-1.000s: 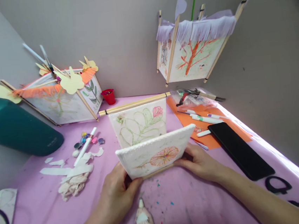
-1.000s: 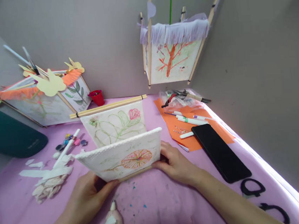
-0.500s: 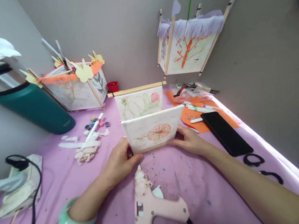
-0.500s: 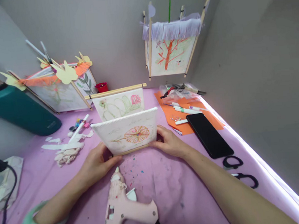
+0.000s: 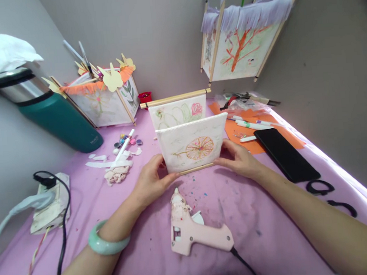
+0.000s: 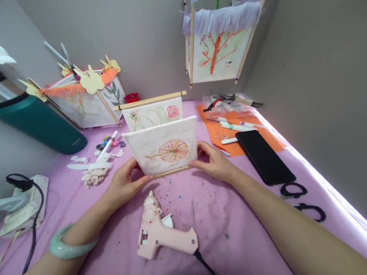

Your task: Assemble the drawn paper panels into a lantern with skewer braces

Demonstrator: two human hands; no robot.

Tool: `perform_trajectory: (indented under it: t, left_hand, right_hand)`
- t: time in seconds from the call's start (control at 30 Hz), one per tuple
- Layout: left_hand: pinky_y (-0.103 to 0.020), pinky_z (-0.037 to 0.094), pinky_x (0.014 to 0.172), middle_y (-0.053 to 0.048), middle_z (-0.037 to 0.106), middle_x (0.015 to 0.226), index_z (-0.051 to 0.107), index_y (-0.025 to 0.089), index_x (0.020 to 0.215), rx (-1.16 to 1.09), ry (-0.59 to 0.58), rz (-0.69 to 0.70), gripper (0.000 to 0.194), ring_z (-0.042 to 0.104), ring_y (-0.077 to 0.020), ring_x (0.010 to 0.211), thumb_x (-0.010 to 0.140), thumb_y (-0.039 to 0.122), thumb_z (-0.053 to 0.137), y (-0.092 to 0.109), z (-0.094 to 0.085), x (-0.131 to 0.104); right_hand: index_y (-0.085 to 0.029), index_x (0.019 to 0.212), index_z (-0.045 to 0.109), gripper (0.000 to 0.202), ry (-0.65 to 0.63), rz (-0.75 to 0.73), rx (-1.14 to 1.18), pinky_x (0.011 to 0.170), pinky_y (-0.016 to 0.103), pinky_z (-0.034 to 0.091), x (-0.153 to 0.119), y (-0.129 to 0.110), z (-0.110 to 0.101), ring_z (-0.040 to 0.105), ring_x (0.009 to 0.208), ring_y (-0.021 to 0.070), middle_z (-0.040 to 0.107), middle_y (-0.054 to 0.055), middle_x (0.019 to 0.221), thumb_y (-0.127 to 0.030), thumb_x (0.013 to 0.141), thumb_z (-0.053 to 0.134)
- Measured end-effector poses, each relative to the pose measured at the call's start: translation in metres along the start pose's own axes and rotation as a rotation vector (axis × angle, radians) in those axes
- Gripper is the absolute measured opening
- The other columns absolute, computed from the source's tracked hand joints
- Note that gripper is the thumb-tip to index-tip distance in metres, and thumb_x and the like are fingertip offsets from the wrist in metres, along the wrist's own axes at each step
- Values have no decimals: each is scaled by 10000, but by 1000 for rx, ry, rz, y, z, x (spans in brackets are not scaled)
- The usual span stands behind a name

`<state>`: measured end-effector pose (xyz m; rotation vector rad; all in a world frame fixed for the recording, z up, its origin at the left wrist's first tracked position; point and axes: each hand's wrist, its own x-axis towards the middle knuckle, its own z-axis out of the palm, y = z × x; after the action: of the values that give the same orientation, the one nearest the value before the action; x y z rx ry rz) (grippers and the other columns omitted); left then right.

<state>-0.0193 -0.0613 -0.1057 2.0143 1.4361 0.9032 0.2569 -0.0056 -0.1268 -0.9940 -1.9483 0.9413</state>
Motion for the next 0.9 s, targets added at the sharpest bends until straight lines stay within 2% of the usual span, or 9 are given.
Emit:
perform_trajectory:
  t: [0.17,0.37,0.47,0.6,0.8,0.9]
  left_hand:
    - [-312,464,753,-53,631,906,570,152,993,55,16,-19,339,572,-179,821,749,374,646,6,-3,1]
    - [-318,480,727,-35,656,868,581,195,919,93,31,-16,311,606,-205,797,761,462,599,5,-5,3]
    - [-327,484,728,-33,661,852,583,207,908,90,60,-6,313,614,-211,788,759,483,589,4,-5,3]
    - [-331,485,719,-37,660,839,582,211,912,107,92,-7,339,615,-220,788,742,504,595,3,-6,2]
    - [-305,493,715,-32,668,858,600,200,910,117,89,-15,335,623,-211,795,752,495,585,4,-7,2]
    - [-286,494,710,-25,676,858,616,201,897,94,92,5,319,627,-206,793,759,487,583,4,-7,1]
  right_hand:
    - [-172,1077,535,395,23,9,-18,805,353,461,0,0,-2,571,900,209,606,70,1006,-420,783,628]
    - [-173,1092,538,456,94,-39,44,798,322,455,-1,-4,-5,562,889,187,604,66,989,-555,882,406]
    - [-184,1074,556,449,189,-40,66,842,317,445,-2,-5,-7,560,943,183,604,66,1019,-539,917,331]
    - [-192,1049,558,403,321,-9,62,808,315,461,-2,-2,-9,564,893,171,615,61,961,-501,932,327]
    - [-197,1013,569,365,343,14,15,756,300,483,-3,-4,-3,583,800,153,634,52,903,-445,947,310]
    - [-193,975,589,359,377,64,-203,737,278,486,4,-7,-19,599,798,150,650,45,901,-420,949,312]
